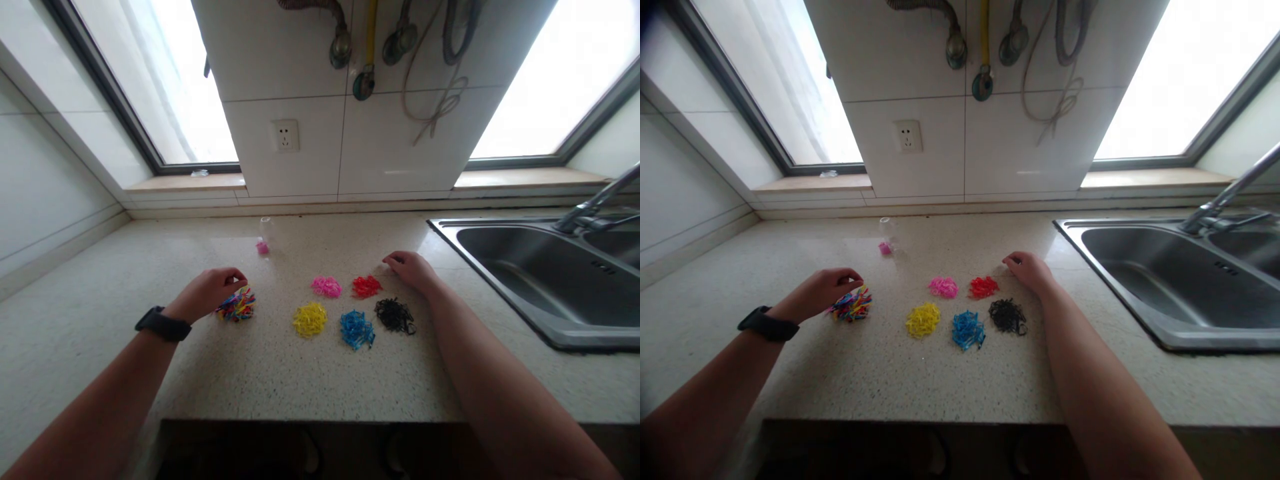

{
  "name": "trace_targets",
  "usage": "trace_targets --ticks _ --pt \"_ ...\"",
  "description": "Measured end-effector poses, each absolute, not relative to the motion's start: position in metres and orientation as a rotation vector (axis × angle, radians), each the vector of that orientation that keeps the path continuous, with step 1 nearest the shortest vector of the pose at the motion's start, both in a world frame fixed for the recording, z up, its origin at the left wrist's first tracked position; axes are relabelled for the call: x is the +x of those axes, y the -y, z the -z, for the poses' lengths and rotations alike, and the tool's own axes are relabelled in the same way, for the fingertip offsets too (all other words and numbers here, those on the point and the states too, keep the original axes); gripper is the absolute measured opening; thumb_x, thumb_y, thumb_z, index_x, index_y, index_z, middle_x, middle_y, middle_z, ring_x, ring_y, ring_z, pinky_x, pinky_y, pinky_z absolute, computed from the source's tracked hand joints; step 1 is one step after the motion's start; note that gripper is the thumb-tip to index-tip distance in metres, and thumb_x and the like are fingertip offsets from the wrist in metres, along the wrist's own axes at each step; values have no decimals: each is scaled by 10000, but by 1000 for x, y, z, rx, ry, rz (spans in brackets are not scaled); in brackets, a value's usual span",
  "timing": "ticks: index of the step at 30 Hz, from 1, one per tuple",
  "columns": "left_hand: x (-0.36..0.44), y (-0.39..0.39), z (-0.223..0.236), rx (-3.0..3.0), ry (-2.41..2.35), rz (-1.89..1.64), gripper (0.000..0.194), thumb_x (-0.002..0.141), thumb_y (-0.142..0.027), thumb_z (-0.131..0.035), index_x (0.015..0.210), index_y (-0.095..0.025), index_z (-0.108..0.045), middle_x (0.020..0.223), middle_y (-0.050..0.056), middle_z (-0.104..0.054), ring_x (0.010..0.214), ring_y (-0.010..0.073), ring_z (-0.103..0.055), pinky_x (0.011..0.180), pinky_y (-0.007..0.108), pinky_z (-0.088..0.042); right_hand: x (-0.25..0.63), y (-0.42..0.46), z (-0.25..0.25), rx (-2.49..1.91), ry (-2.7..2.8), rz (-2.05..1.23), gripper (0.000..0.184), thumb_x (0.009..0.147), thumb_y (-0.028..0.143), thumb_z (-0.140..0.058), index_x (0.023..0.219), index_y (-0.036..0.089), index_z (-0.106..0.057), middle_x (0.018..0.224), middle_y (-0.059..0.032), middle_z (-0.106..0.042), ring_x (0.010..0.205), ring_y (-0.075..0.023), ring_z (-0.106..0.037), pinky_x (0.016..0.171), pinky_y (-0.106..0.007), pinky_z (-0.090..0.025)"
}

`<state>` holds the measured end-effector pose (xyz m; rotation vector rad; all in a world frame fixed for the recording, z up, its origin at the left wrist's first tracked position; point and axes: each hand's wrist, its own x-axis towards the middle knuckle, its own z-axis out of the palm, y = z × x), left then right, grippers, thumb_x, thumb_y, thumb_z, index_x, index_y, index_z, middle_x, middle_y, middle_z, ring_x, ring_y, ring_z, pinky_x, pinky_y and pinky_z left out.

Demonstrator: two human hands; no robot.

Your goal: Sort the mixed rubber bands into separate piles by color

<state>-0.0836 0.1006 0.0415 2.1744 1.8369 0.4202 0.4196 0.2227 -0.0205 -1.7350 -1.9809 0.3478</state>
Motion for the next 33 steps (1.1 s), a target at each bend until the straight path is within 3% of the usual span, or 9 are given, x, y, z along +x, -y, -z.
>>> trace_targets --ticks 11,24,33 --pt "-8 -64 -56 2105 -1499 -574 375 936 -509 -537 975 -173 -700 634 -22 -540 571 112 -468 523 221 -339 418 -222 19 -1750 1984 -325 296 876 433 -559 959 261 -785 912 -45 -774 796 -207 -669 668 -293 -456" --pt "42 -29 -54 1766 -1248 -891 292 920 -441 -615 942 -153 -661 622 -48 -452 568 94 -371 505 217 -292 416 -221 18 -1783 1985 -321 297 877 433 -557 965 260 -782 929 -51 -773 814 -216 -670 672 -304 -446" --pt "49 -17 -57 1641 -1153 -1056 265 915 -425 -637 902 -163 -671 749 7 -601 676 110 -492 592 218 -404 415 -220 17 -1776 1995 -299 295 875 428 -555 959 264 -785 944 -49 -773 826 -216 -670 682 -300 -448"
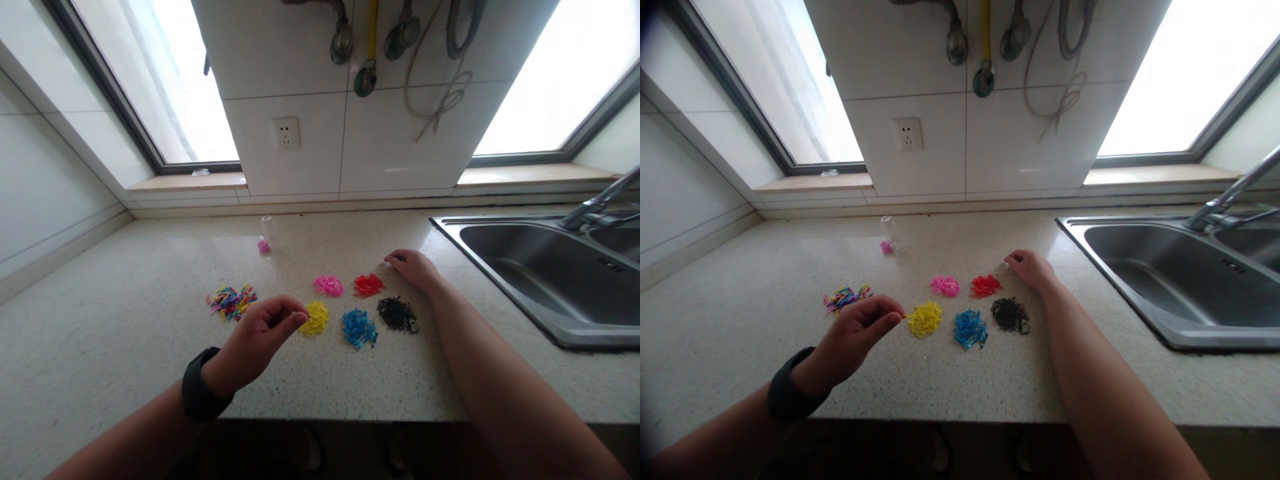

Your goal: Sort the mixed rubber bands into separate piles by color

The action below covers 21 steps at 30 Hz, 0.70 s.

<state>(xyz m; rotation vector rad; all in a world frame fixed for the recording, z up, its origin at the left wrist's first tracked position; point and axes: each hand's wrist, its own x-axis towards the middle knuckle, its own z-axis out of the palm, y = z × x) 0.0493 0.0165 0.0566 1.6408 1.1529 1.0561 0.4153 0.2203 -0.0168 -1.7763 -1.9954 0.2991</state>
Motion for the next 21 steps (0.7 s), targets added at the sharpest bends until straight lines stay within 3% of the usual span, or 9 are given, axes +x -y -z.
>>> trace_targets --ticks 6,13,21 --pt "50 -19 -56 1606 -1127 -1098 276 926 -429 -616 876 -163 -667 710 -10 -580 620 92 -455 562 203 -393 415 -219 16 -1773 1998 -299 299 875 428 -548 957 263 -783 916 -47 -773 789 -207 -666 659 -296 -444" --pt "47 -28 -50 1706 -1229 -1054 302 942 -439 -576 899 -156 -675 772 18 -628 696 119 -526 629 232 -440 415 -221 17 -1785 1996 -309 302 875 437 -543 948 266 -781 931 -44 -771 821 -217 -667 678 -307 -445" --pt "32 -44 -24 2172 -1493 -741 285 990 -404 -505 966 -183 -682 712 4 -635 628 133 -551 593 255 -401 415 -220 17 -1784 1981 -299 299 869 438 -556 948 264 -786 907 -52 -774 782 -206 -667 656 -294 -451"
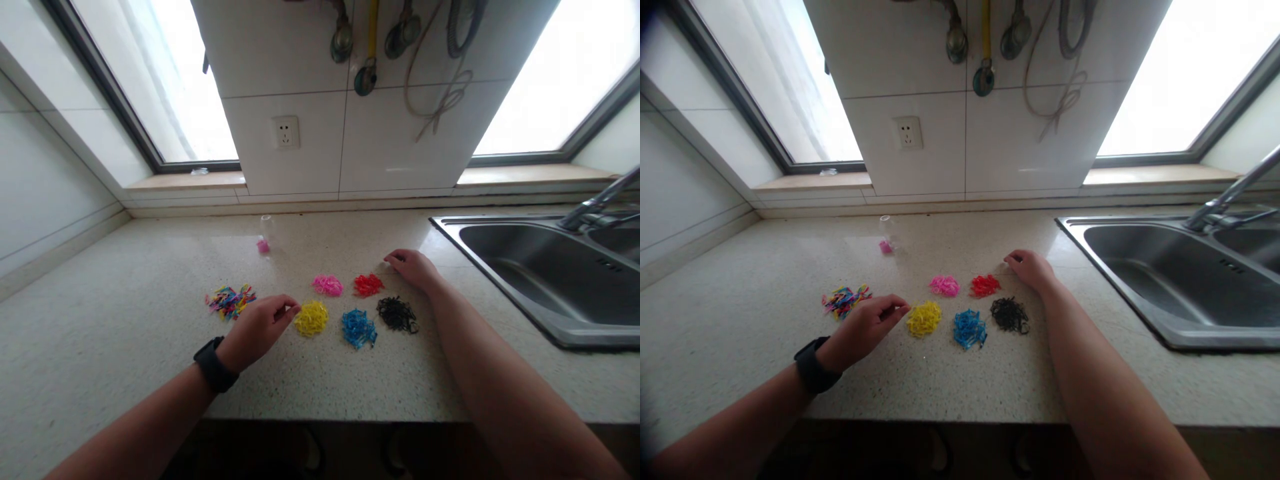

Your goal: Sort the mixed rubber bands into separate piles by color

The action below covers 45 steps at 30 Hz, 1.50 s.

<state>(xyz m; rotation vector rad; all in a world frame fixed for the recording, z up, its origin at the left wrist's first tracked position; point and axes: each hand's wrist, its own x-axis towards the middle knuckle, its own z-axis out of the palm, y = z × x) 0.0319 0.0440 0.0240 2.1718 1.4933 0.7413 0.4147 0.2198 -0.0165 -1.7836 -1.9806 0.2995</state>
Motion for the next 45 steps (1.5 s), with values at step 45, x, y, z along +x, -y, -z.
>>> trace_targets --ticks 45 --pt "19 -45 -13 2626 -1392 -491 267 995 -379 -505 961 -196 -697 864 43 -737 788 185 -687 704 288 -476 419 -223 20 -1762 2007 -312 295 872 434 -543 945 268 -777 879 -39 -770 786 -209 -667 644 -296 -440"
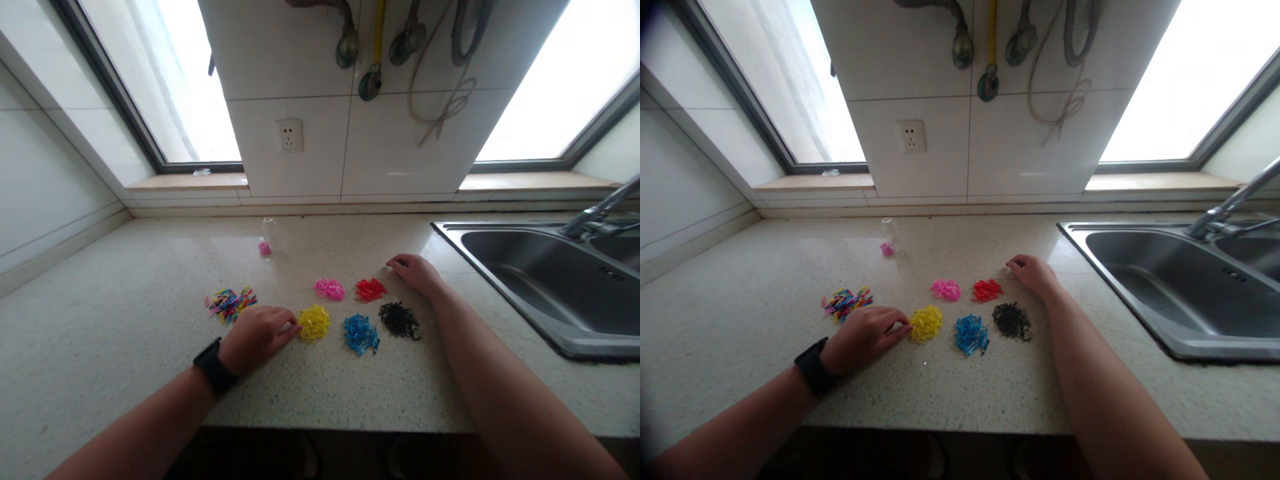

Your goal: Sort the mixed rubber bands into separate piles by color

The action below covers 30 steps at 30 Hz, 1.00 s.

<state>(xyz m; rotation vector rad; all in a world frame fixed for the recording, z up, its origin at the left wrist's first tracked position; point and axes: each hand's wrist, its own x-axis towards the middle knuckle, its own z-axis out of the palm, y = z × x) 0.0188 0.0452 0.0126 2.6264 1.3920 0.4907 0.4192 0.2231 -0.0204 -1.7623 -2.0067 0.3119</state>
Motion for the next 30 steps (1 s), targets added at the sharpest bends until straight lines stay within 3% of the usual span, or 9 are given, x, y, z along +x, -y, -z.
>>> trace_targets --ticks 5,13,23,30 --pt "17 -46 -12 2681 -1366 -528 243 984 -306 -509 868 -180 -682 766 36 -704 689 156 -647 649 264 -437 419 -223 20 -1759 2012 -309 296 877 432 -545 943 263 -778 891 -43 -771 777 -205 -667 639 -288 -447" --pt "33 -29 -11 3031 -830 -400 378 972 -309 -464 627 -188 -562 566 18 -585 518 129 -521 514 283 -320 416 -220 16 -1759 1983 -324 287 858 427 -562 924 257 -783 804 -45 -758 713 -199 -654 590 -284 -436" --pt "50 -13 -5 3008 -671 -318 364 919 -322 -534 579 -198 -576 522 18 -595 481 130 -530 473 323 -287 415 -217 15 -1778 2017 -314 290 855 436 -552 929 266 -775 832 -29 -764 737 -202 -662 631 -299 -447" --pt "47 -16 -2 3005 -649 -368 378 933 -330 -516 584 -196 -569 533 10 -608 495 128 -551 476 339 -287 406 -204 7 -1591 1949 -469 311 854 426 -557 951 203 -751 802 -61 -741 691 -188 -634 624 -296 -466"
